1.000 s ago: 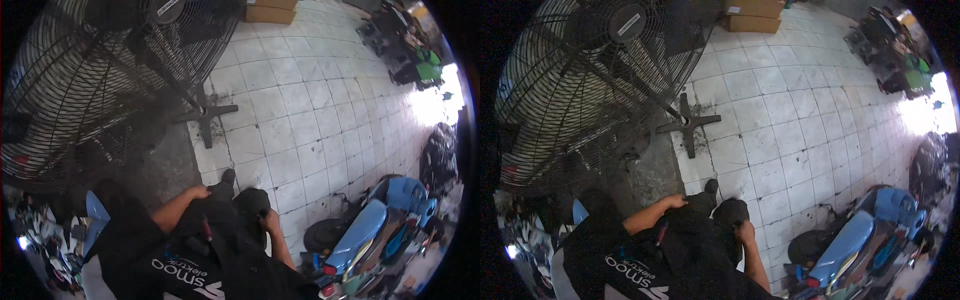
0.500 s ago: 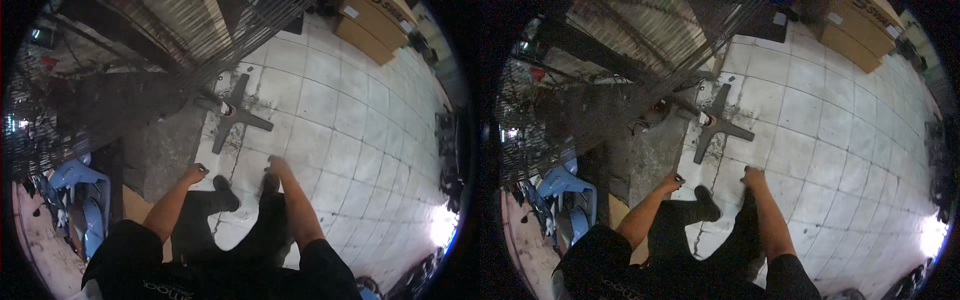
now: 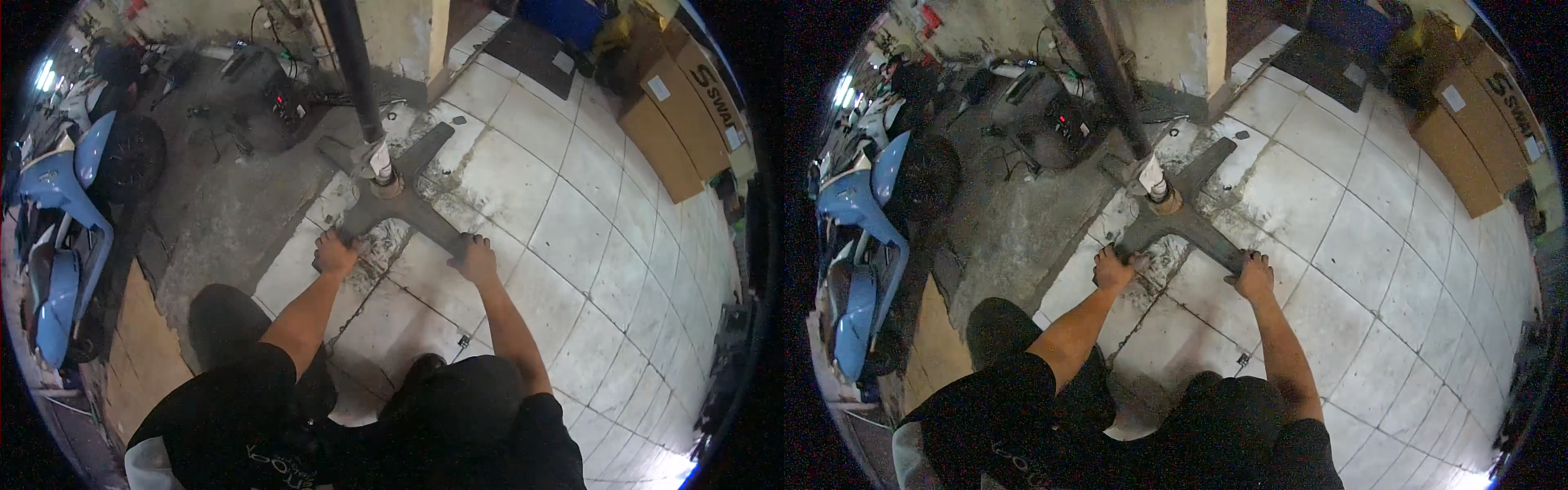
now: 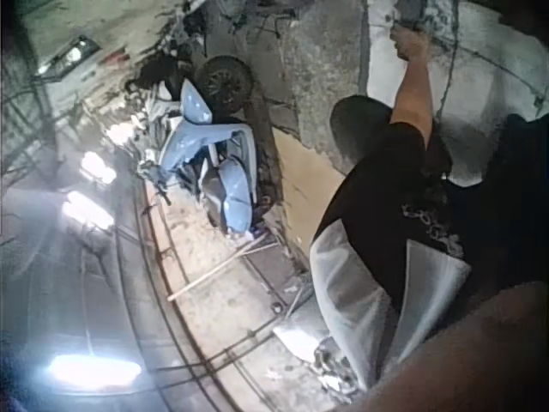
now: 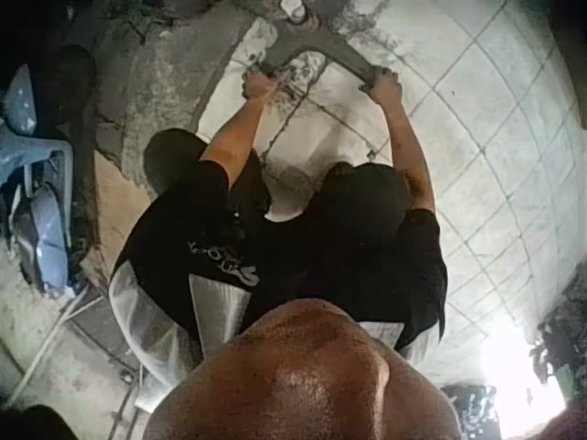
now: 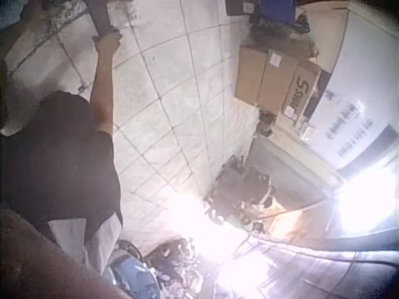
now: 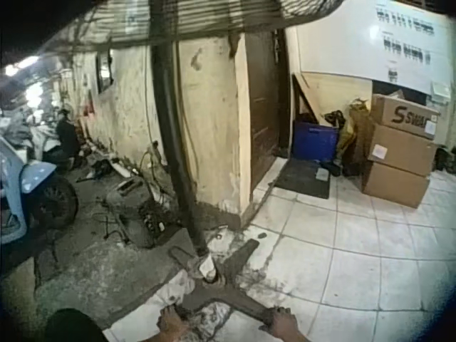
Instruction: The person connects electrical wiring inside the front panel of a scooter, repositions a large floor fan, and reattaches the plastic headlight housing to the frame before checking the digital dashboard and front lights.
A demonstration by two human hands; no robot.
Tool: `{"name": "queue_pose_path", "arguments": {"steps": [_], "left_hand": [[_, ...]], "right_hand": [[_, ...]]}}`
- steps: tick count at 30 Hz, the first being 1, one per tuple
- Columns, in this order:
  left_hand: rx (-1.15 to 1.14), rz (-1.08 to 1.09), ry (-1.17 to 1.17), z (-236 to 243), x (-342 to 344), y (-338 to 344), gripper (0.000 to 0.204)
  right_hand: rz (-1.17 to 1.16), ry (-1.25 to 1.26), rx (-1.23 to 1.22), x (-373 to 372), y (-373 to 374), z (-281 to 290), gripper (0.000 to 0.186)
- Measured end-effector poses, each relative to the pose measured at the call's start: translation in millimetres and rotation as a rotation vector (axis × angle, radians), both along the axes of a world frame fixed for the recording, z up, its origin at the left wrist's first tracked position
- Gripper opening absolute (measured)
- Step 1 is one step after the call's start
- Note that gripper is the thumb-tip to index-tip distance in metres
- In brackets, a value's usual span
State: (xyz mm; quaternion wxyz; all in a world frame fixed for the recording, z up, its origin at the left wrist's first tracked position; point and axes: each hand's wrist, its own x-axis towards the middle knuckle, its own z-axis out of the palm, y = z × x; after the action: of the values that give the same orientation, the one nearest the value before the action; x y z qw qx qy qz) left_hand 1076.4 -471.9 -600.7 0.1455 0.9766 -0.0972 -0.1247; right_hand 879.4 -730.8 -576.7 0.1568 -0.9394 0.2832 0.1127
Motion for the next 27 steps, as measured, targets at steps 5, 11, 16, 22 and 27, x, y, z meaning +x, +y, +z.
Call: {"name": "queue_pose_path", "arguments": {"steps": [5,11,16,22,27], "left_hand": [[-0.022,-0.03,-0.242,-34,-14,12,0.073],[0.036,0.002,-0.103,-21,-5,9,0.071],[0.011,0.034,-0.069,-15,-4,5,0.07],[0.06,0.035,-0.089,-22,-5,6,0.07],[0.033,0.035,-0.083,-26,-14,4,0.07]], "right_hand": [[-0.131,-0.234,-0.105,-15,14,-34,0.067],[-0.133,-0.301,-0.165,-15,19,-49,0.063],[-0.105,-0.435,-0.204,-17,23,-70,0.061],[-0.128,-0.474,-0.197,-14,24,-75,0.059],[-0.108,-0.489,-0.219,-18,14,-79,0.059]]}}
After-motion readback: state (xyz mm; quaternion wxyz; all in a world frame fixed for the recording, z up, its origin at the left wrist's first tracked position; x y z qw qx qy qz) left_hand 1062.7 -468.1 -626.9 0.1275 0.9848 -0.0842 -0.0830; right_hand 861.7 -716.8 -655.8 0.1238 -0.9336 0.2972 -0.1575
